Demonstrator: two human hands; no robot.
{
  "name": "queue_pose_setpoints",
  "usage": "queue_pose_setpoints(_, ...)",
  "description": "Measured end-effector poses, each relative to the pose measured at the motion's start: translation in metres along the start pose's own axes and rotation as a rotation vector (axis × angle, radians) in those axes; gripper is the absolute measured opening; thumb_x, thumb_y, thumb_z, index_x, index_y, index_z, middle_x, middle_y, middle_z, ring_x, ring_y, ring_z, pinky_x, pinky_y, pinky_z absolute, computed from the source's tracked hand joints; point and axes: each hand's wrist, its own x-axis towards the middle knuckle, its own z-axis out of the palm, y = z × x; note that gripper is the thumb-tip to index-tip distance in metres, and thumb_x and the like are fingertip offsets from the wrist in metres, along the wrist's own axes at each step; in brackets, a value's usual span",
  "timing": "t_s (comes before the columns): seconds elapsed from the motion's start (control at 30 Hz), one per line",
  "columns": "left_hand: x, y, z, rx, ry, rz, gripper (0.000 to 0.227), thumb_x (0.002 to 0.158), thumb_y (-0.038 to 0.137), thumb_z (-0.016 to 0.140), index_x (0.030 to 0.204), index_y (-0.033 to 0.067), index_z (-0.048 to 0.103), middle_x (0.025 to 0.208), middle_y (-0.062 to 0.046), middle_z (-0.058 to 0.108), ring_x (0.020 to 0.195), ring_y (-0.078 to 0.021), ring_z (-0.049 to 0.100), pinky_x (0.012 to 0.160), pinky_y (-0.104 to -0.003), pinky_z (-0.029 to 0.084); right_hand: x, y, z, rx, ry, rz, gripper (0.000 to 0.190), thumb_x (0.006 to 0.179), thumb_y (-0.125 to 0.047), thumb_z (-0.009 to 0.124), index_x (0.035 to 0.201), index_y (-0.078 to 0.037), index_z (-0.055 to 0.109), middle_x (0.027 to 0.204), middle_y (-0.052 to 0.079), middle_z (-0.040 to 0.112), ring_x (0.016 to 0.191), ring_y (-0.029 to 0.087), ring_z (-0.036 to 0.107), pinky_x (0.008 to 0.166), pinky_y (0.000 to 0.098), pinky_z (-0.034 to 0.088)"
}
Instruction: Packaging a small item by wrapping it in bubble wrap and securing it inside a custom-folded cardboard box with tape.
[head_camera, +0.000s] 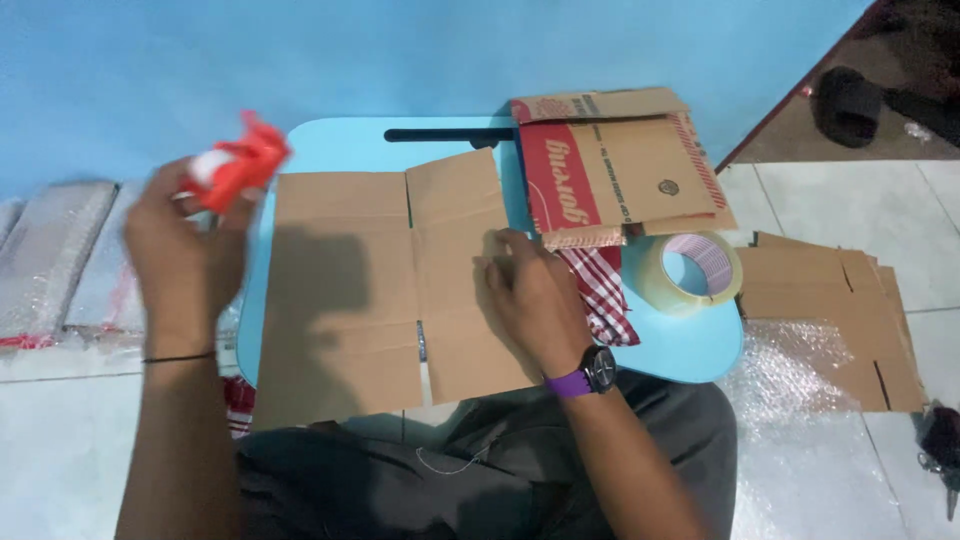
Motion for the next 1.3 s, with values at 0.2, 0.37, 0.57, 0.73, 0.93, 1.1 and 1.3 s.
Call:
queue_pose_setpoints(0.2,-0.033,0.076,0.047,-0.275,-0.172,0.313,0.037,0.093,0.016,0.085,0.123,0.0009,0.068,0.103,-0.023,0.069,0.095,-0.0462,0.07,0.087,-0.048,0.055,-0.016,-0.001,-0.029,-0.012,-0.049,0.115,0.041,0.097,-0.026,0.06,0.136,-0.012,0.064,0.111,0.022,0.074,0.106,0.046,0.071,0.082,0.0531,0.059)
queue_pose_setpoints(0.37,-0.057,0.148,0.07,-0.28,-0.464,0.099,0.04,0.082,0.009,0.084,0.119,-0.0005,0.07,0.103,-0.024,0.071,0.101,-0.0452,0.071,0.089,-0.05,0.055,-0.032,0.004,-0.067,0.286,0.207,0.118,0.024,0.095,-0.017,0.064,0.115,-0.01,0.075,0.095,0.022,0.077,0.085,0.044,0.074,0.07,0.0476,0.059)
queue_pose_setpoints(0.57,-0.042,0.147,0.101,-0.049,-0.597,-0.004,0.039,0.09,0.009,0.079,0.127,0.0102,0.068,0.111,-0.015,0.067,0.109,-0.0391,0.067,0.093,-0.049,0.052,0.006,0.113,-0.161,0.054,0.41,0.227,0.032,0.107,-0.028,0.066,0.125,-0.002,0.066,0.11,0.03,0.071,0.099,0.047,0.071,0.079,0.0556,0.055)
queue_pose_setpoints(0.73,-0.036,0.133,0.133,0.127,-0.7,-0.043,0.039,0.087,0.02,0.076,0.126,0.022,0.067,0.119,-0.011,0.067,0.115,-0.0366,0.066,0.098,-0.049,0.052,0.029,0.114,-0.18,0.09,0.026,0.538,0.06,0.098,-0.039,0.063,0.14,0.003,0.055,0.108,0.027,0.074,0.1,0.042,0.072,0.083,0.0523,0.053)
queue_pose_setpoints(0.93,-0.041,0.168,0.117,0.141,-0.766,-0.176,0.04,0.093,0.012,0.071,0.132,0.0173,0.065,0.126,-0.012,0.066,0.123,-0.0339,0.062,0.103,-0.047,0.051,0.044,0.163,-0.171,0.481,0.029,0.577,0.051,0.095,-0.019,0.065,0.14,0.0,0.051,0.094,0.015,0.067,0.076,0.025,0.067,0.067,0.0345,0.052)
queue_pose_setpoints(1.1,-0.038,0.17,0.111,0.16,-0.784,-0.191,0.043,0.093,0.013,0.073,0.135,0.0141,0.064,0.132,-0.014,0.065,0.129,-0.0358,0.06,0.106,-0.049,0.05,0.063,0.158,-0.181,0.841,0.128,0.492,0.046,0.099,-0.013,0.065,0.142,-0.017,0.049,0.091,0.003,0.05,0.066,0.014,0.055,0.06,0.0267,0.052)
queue_pose_setpoints(1.3,-0.037,0.129,0.133,0.186,-0.807,0.074,0.037,0.09,0.029,0.063,0.126,0.0196,0.063,0.125,-0.004,0.069,0.109,-0.0322,0.063,0.086,-0.048,0.05,0.103,0.136,-0.204,1.03,0.009,0.546,0.025,0.107,-0.034,0.051,0.106,-0.013,0.064,0.087,-0.003,0.052,0.072,0.007,0.046,0.066,0.02,0.044)
